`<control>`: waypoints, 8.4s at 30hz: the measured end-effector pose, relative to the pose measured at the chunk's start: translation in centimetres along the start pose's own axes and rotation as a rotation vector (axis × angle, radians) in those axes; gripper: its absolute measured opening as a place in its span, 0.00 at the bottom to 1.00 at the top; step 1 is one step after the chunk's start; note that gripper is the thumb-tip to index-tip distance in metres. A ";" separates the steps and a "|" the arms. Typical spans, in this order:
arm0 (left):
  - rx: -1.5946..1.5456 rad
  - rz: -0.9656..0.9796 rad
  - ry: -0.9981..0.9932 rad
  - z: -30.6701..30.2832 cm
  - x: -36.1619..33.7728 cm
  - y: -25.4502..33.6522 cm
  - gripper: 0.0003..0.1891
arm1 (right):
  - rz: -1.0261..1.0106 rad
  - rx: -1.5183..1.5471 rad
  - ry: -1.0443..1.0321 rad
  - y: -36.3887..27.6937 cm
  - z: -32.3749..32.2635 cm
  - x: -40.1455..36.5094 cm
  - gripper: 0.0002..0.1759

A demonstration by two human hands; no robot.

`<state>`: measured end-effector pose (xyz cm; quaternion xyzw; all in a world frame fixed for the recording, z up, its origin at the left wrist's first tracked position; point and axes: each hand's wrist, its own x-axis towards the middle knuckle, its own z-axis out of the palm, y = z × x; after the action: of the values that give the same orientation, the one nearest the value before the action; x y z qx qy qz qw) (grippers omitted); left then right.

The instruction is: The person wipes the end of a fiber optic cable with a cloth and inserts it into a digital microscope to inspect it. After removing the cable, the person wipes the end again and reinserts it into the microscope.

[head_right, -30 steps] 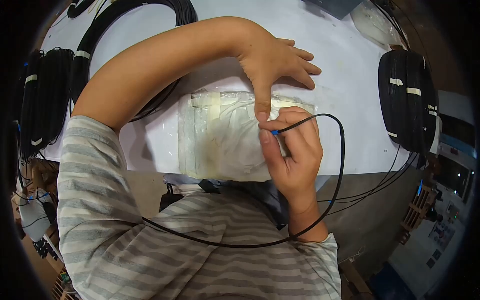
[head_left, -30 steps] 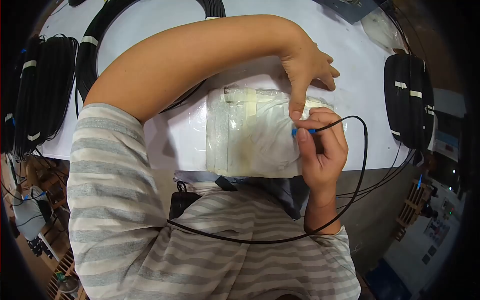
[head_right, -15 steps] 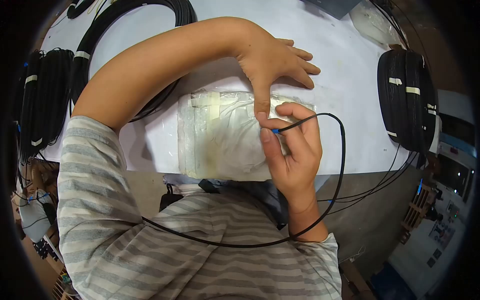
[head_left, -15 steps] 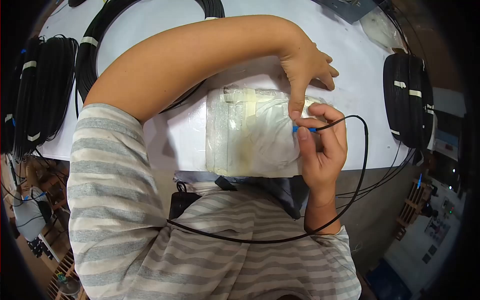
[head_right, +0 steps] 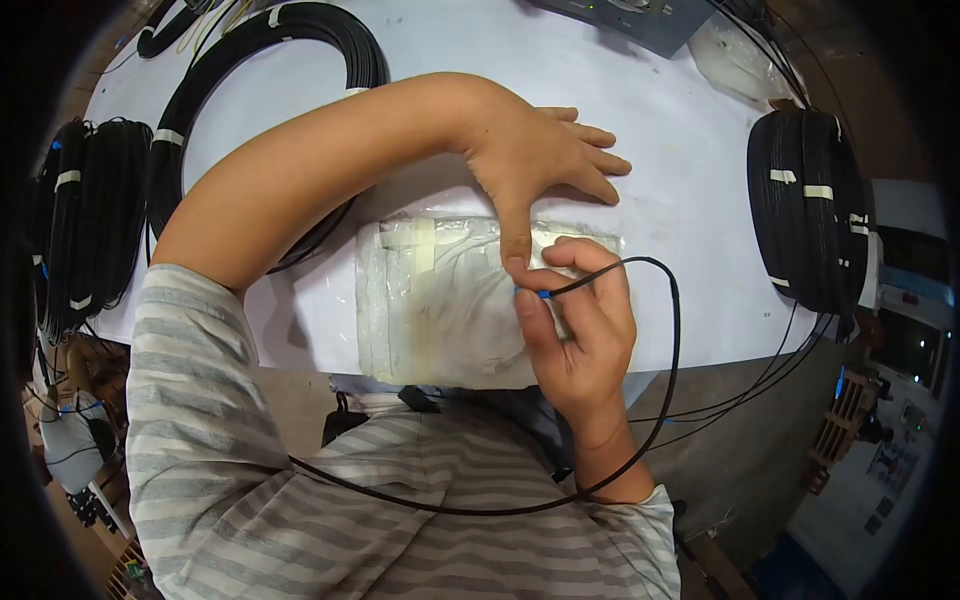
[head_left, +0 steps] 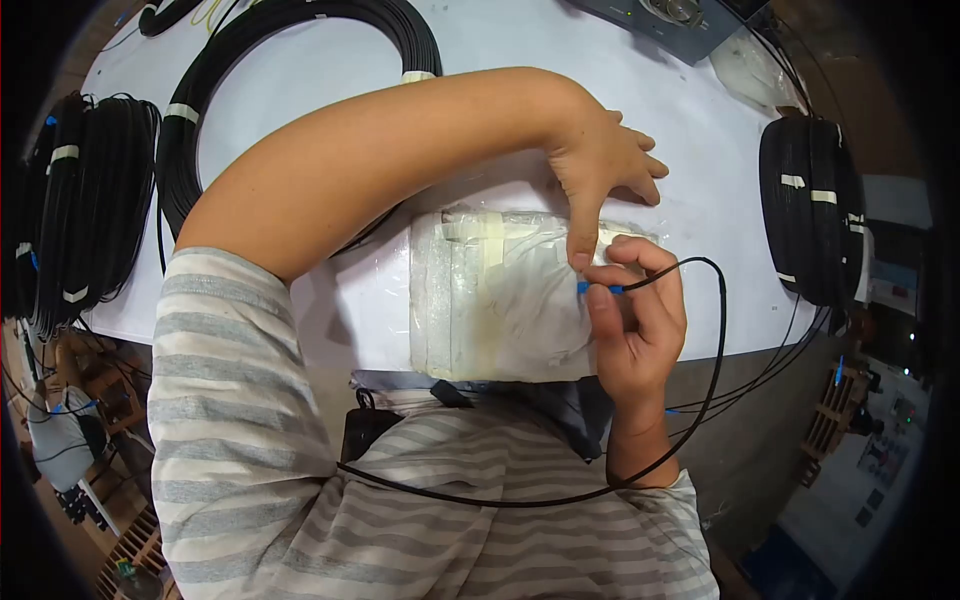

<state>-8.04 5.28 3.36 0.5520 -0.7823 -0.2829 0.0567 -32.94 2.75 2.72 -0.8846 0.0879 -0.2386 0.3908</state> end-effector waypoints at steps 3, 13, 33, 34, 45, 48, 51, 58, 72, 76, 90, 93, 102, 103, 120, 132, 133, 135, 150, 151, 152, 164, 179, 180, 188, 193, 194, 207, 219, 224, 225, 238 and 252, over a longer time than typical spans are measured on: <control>-0.006 0.000 -0.004 -0.1 0.0 0.0 0.72 | -0.033 -0.022 -0.020 0.3 -0.2 -0.1 0.07; -0.019 -0.002 -0.003 -0.1 0.0 0.2 0.72 | 0.051 0.032 -0.004 -0.5 0.2 -0.2 0.07; -0.007 -0.066 -0.036 0.5 0.1 1.7 0.79 | -0.012 0.039 0.027 0.2 0.2 -0.3 0.07; -0.005 -0.069 -0.037 0.5 0.1 1.7 0.79 | -0.041 0.021 0.009 0.5 0.1 -0.2 0.06; -0.005 -0.063 -0.057 0.2 0.0 1.6 0.77 | -0.027 0.045 0.005 0.5 0.1 -0.2 0.06; -0.012 -0.055 -0.056 0.2 -0.1 1.7 0.76 | -0.020 0.062 0.032 0.4 0.4 -0.3 0.06; -0.008 -0.043 -0.048 0.1 0.0 1.4 0.75 | -0.069 0.017 0.002 0.6 0.0 -0.1 0.06; -0.002 -0.039 -0.050 -0.1 -0.1 1.3 0.74 | -0.039 0.032 0.004 0.3 0.1 0.0 0.05; 0.012 -0.032 -0.054 -0.2 -0.3 1.3 0.74 | -0.049 0.020 -0.005 0.5 0.3 0.1 0.06; 0.024 -0.027 -0.037 -0.1 -0.3 1.4 0.74 | -0.061 0.009 -0.009 0.4 0.1 0.0 0.06; 0.037 -0.029 -0.040 -0.2 -0.3 1.4 0.73 | -0.045 0.005 -0.011 0.5 0.2 0.1 0.06; 0.026 -0.029 -0.031 0.0 -0.2 1.2 0.73 | -0.023 -0.001 0.001 0.5 0.4 -0.1 0.06; 0.020 -0.036 -0.034 -0.1 -0.4 1.4 0.74 | -0.019 -0.009 -0.016 0.1 0.3 0.1 0.06; 0.021 -0.031 -0.033 -0.1 -0.3 1.3 0.73 | -0.033 -0.014 -0.023 0.2 0.2 0.1 0.06; 0.013 -0.035 -0.034 -0.1 -0.3 1.2 0.75 | -0.017 0.009 -0.014 0.4 0.2 -0.1 0.06; 0.011 -0.040 -0.037 -0.1 -0.3 1.2 0.75 | -0.015 0.008 -0.014 0.2 0.3 0.0 0.05; 0.009 -0.040 -0.038 -0.1 -0.3 1.2 0.75 | -0.034 0.002 -0.019 0.4 0.2 -0.1 0.05; 0.003 -0.043 -0.037 -0.2 -0.4 1.3 0.74 | -0.057 0.007 -0.012 0.6 0.3 0.0 0.05; 0.005 -0.053 -0.026 0.0 -0.3 1.2 0.75 | -0.063 0.005 -0.013 0.6 0.3 0.1 0.05; -0.003 -0.054 -0.023 0.0 -0.4 1.2 0.75 | -0.071 0.015 -0.003 0.7 0.4 0.0 0.05; -0.011 -0.054 -0.020 0.1 -0.3 1.2 0.75 | -0.076 0.024 0.008 0.8 0.4 0.0 0.05; 0.001 -0.043 -0.028 -0.1 -0.3 1.3 0.75 | -0.066 -0.010 -0.006 0.6 0.3 0.0 0.06; 0.005 -0.046 -0.023 -0.1 -0.3 1.4 0.76 | -0.074 -0.003 -0.008 0.7 0.2 0.0 0.06; 0.010 -0.050 -0.025 -0.1 -0.4 1.4 0.76 | -0.058 0.013 0.004 0.7 0.2 0.0 0.06; -0.009 -0.056 -0.020 0.0 -0.4 1.3 0.75 | -0.064 -0.012 -0.015 0.7 0.2 0.0 0.06; 0.018 -0.040 -0.024 0.1 -0.3 1.2 0.74 | -0.037 -0.004 -0.006 0.3 0.4 0.1 0.06; 0.022 -0.040 -0.027 0.1 -0.3 1.2 0.73 | -0.030 -0.013 -0.011 0.2 0.4 0.1 0.06; 0.017 -0.011 -0.012 0.2 -0.3 0.8 0.74 | -0.040 0.019 -0.023 0.6 0.1 0.1 0.06; 0.053 0.017 -0.009 0.2 -0.2 0.5 0.71 | -0.059 0.023 -0.030 0.5 -0.1 0.5 0.06; -0.091 0.025 -0.004 -0.5 -0.6 -0.6 0.68 | -0.086 0.010 -0.049 0.7 -0.4 0.4 0.07; -0.128 0.023 -0.010 -0.5 -0.6 -0.7 0.68 | -0.083 0.003 -0.045 0.7 -0.2 0.4 0.07; -0.251 0.021 0.000 -1.3 -0.9 -1.7 0.66 | -0.068 -0.011 -0.062 0.4 -0.5 0.8 0.07; 0.081 -0.015 -0.006 0.1 -0.5 1.6 0.72 | -0.100 -0.009 -0.014 0.6 -0.1 0.5 0.07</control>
<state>-9.25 6.13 4.20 0.5589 -0.7891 -0.2531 0.0301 -32.52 2.10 2.51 -0.8913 0.0419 -0.2515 0.3750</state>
